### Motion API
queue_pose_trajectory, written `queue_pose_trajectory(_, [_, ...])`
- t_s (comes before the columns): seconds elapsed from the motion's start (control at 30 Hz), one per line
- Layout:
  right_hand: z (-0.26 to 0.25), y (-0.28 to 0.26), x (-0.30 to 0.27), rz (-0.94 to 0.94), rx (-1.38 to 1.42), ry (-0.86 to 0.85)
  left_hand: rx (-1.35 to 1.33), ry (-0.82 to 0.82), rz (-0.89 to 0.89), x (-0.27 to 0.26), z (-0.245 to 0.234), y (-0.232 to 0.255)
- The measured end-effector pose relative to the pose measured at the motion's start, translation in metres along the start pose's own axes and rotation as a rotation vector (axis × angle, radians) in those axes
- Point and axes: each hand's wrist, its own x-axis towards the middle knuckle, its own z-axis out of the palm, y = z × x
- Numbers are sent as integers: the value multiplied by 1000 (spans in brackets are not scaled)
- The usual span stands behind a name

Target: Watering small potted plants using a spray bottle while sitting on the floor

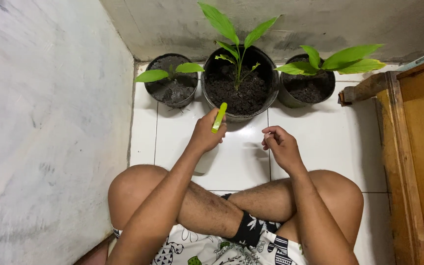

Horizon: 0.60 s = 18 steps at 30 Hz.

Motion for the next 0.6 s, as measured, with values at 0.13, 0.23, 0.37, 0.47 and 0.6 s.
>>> queue_pose_trajectory(0.13, [0,6,2,-4,17,1,-92,-23,25,-1,5,-1])
queue_pose_trajectory(0.23, [1,9,4,-3,23,4,-145,-32,76,-4,5,1])
queue_pose_trajectory(0.37, [-1,7,5,-10,26,14,-173,32,202,-5,3,0])
queue_pose_trajectory(0.47, [-2,11,8,-21,36,18,-128,42,243,-3,4,-7])
queue_pose_trajectory(0.6, [-3,11,8,-36,61,13,-58,40,218,-11,4,-12])
